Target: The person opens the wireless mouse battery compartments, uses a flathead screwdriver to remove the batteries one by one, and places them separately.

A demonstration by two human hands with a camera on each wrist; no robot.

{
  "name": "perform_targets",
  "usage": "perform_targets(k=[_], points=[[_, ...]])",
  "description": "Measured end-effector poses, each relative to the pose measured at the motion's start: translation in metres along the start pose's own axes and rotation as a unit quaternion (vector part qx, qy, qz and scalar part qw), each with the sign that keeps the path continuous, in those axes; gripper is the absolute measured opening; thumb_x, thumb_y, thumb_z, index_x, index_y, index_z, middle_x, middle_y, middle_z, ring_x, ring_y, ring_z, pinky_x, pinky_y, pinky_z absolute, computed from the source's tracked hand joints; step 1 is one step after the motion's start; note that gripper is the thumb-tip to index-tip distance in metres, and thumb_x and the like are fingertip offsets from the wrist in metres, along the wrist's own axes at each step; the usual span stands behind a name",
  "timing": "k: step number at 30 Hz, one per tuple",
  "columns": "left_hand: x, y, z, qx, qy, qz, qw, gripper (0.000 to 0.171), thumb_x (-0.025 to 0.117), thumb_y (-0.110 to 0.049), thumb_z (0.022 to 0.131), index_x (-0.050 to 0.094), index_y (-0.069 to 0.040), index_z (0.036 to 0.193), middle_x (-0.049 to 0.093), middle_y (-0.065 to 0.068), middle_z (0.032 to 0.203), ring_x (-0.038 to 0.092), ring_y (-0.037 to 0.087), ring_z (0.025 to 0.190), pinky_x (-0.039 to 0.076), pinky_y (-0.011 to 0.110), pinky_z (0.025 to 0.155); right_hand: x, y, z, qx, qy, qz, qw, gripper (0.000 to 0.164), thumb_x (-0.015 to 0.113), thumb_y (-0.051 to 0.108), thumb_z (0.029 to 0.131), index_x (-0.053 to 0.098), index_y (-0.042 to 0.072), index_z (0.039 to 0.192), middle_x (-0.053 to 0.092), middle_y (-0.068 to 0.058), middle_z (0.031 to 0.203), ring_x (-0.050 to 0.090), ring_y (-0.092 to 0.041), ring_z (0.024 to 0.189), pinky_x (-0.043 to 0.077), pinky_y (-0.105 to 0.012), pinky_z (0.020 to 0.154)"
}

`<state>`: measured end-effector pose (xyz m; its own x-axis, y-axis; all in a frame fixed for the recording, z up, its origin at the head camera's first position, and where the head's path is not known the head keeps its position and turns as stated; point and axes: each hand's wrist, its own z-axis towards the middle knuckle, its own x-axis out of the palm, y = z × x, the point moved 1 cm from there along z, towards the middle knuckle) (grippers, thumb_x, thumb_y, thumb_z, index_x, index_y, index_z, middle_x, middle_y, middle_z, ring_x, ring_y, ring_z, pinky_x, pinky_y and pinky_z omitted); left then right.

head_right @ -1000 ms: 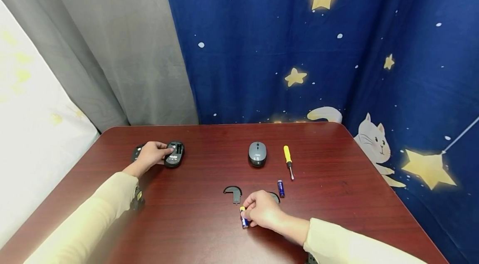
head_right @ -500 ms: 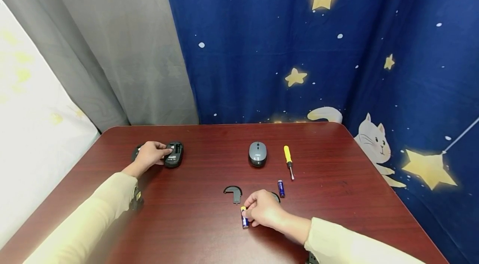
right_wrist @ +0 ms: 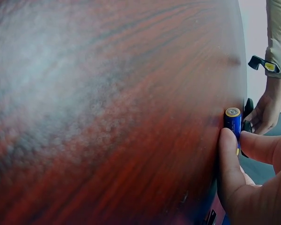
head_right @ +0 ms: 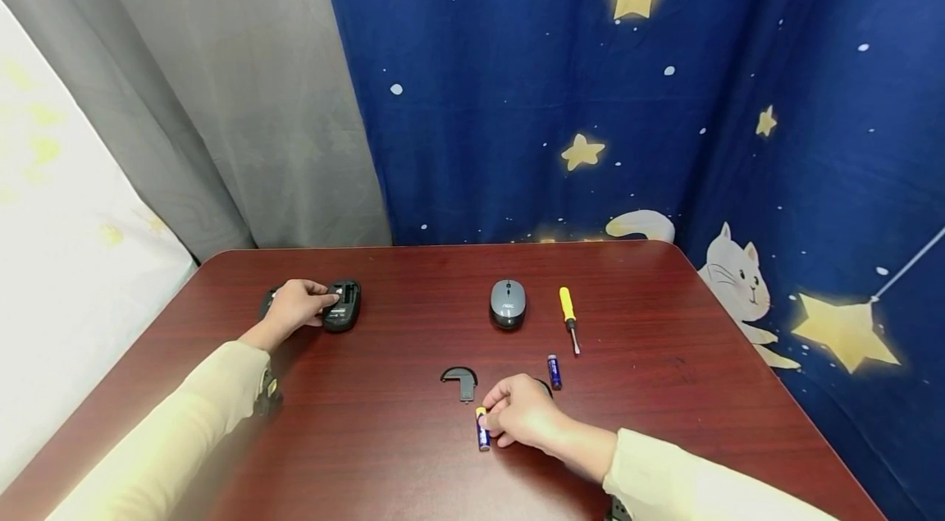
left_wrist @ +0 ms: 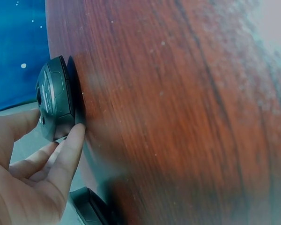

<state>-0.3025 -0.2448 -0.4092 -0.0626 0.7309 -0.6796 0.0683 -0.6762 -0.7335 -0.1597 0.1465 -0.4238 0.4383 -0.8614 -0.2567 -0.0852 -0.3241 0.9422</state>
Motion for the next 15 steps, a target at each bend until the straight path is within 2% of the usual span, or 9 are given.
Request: perform_targets(k=[6, 10, 13, 15], points=[[-0.003, -0.003, -0.001, 0.003, 0.009, 0.018, 0.9998, 0.043, 0.064, -0.019, 0.093, 0.058, 0.014, 0.120, 0.061, 0.032, 0.112, 0.070, 0.022, 0.063, 0.058, 0.033, 0.059, -0.001, 0.000, -0.001, 0.004, -0.004, -0.008, 1.000, 0.013, 0.070, -0.006, 0.082, 0.062, -0.007, 0.092, 0.061, -0.009, 0.074, 0.063, -0.017, 0.066, 0.057, -0.034, 0.055], [-0.007, -0.009, -0.003, 0.013, 0.000, 0.044, 0.9989, 0.043, 0.065, -0.021, 0.093, 0.059, 0.012, 0.120, 0.065, 0.029, 0.107, 0.069, 0.022, 0.061, 0.057, 0.032, 0.058, -0.003, 0.002, -0.003, 0.002, -0.005, -0.016, 1.000, 0.014, 0.071, -0.004, 0.082, 0.063, -0.007, 0.093, 0.062, -0.008, 0.075, 0.063, -0.017, 0.066, 0.057, -0.035, 0.056], [-0.010, -0.014, -0.006, 0.030, -0.013, 0.066, 0.9973, 0.043, 0.065, -0.021, 0.093, 0.058, 0.011, 0.122, 0.067, 0.026, 0.104, 0.068, 0.024, 0.062, 0.057, 0.036, 0.064, -0.005, 0.006, -0.003, -0.007, -0.004, -0.017, 1.000, 0.015, 0.070, -0.004, 0.083, 0.062, -0.008, 0.094, 0.062, -0.009, 0.075, 0.063, -0.018, 0.067, 0.057, -0.035, 0.056], [-0.012, -0.018, -0.008, 0.045, -0.023, 0.082, 0.9954, 0.044, 0.065, -0.021, 0.092, 0.058, 0.011, 0.122, 0.068, 0.024, 0.104, 0.069, 0.027, 0.070, 0.056, 0.041, 0.071, -0.006, 0.009, -0.003, -0.012, -0.003, -0.013, 1.000, 0.015, 0.070, -0.004, 0.083, 0.062, -0.009, 0.095, 0.062, -0.009, 0.075, 0.063, -0.018, 0.067, 0.058, -0.035, 0.056]])
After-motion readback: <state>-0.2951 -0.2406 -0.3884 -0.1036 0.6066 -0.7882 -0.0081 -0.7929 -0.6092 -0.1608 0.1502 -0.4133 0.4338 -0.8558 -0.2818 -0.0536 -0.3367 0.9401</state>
